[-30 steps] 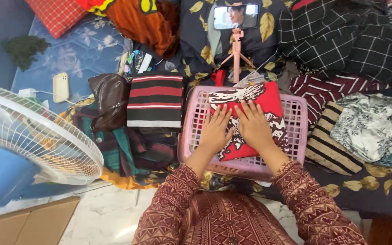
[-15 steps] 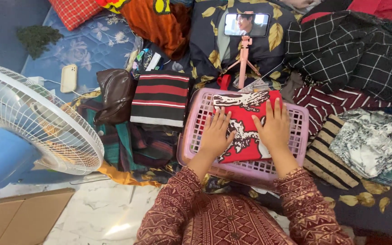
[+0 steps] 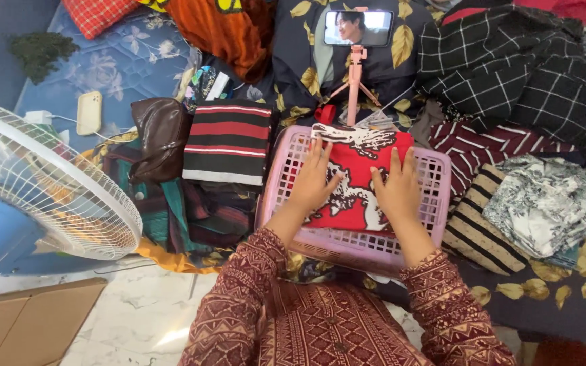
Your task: Folding a red t-shirt and placing it into a plastic laundry basket while sitting on a mattress.
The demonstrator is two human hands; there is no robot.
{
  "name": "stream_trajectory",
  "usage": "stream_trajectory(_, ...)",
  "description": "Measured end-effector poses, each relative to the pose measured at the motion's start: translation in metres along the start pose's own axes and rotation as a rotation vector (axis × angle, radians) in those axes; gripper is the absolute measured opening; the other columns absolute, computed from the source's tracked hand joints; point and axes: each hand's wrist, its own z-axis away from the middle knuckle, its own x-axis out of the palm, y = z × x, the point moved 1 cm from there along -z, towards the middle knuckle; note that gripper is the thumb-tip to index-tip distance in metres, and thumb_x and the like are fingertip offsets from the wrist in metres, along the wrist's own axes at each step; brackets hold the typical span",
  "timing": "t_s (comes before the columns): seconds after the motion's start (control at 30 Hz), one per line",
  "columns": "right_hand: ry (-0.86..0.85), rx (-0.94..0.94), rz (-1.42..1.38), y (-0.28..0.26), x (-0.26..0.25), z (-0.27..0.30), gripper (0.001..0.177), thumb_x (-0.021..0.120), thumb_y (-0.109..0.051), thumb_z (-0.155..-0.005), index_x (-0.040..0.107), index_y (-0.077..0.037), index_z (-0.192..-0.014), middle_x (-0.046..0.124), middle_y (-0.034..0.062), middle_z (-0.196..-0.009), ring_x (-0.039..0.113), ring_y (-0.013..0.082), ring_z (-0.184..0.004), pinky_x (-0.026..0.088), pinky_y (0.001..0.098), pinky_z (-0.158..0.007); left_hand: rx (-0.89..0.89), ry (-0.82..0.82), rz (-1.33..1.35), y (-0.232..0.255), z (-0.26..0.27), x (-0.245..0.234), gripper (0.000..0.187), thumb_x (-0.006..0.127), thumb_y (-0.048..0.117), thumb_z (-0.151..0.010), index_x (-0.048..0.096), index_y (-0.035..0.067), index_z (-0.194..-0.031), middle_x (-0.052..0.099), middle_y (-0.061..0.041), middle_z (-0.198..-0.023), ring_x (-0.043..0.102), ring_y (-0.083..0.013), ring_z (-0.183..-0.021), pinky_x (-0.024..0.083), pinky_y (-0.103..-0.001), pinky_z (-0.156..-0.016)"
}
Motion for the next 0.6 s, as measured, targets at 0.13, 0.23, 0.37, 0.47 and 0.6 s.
stream_trajectory(0.13,0.056,-0.081,0.023,0.003,0.002,0.007,0.07,0.065,-0.044,-0.1,0.049,-0.001,-0.153,0.033,0.0335,-0.16,0.037,0.05,-0.145,0.036,0.0532,-0.118,0.05,0.04,-0.096,-0.006,-0.005,0.005,0.079,0.066,0.037,-0.098,0.031,-0.002,-0.157,0.02,-0.03,-0.167,0.022,-0.0445,-0.156,0.02,-0.05,-0.127)
stream_trajectory(0.23,0.135,-0.123,0.023,-0.001,0.0,0.012,0.067,0.067,-0.04,-0.1,0.05,0.0,-0.152,0.032,0.0316,-0.162,0.038,0.0487,-0.146,0.035,0.0521,-0.12,0.069,0.059,-0.149,-0.002,-0.002,0.005,0.078,0.063,0.038,-0.099,0.032,-0.002,-0.157,0.022,-0.03,-0.166,0.022,-0.0436,-0.156,0.019,-0.05,-0.127)
stream_trajectory(0.37,0.132,-0.098,-0.192,0.002,-0.007,0.008,0.062,0.073,-0.028,-0.096,0.053,0.001,-0.146,0.031,0.0302,-0.165,0.037,0.0462,-0.149,0.037,0.0483,-0.118,0.063,0.073,-0.179,-0.004,0.0,0.006,0.076,0.061,0.04,-0.101,0.033,-0.002,-0.158,0.024,-0.028,-0.167,0.022,-0.0414,-0.157,0.017,-0.05,-0.128)
stream_trajectory(0.47,0.166,-0.014,-0.414,0.014,-0.004,-0.002,0.062,0.076,-0.017,-0.093,0.051,0.005,-0.145,0.034,0.0298,-0.162,0.041,0.0406,-0.147,0.039,0.0449,-0.117,0.057,0.065,-0.206,-0.006,0.001,0.008,0.076,0.061,0.04,-0.101,0.031,-0.001,-0.158,0.022,-0.028,-0.167,0.02,-0.0411,-0.157,0.016,-0.05,-0.128)
stream_trajectory(0.6,0.047,0.336,-0.998,0.026,-0.008,-0.017,0.057,0.075,-0.009,-0.086,0.054,0.003,-0.138,0.066,0.0183,-0.134,0.067,0.0283,-0.122,0.055,0.0381,-0.103,-0.006,0.121,-0.106,-0.004,0.004,0.002,0.082,0.062,0.037,-0.099,0.026,-0.005,-0.159,0.015,-0.03,-0.168,0.013,-0.0432,-0.158,0.015,-0.049,-0.128)
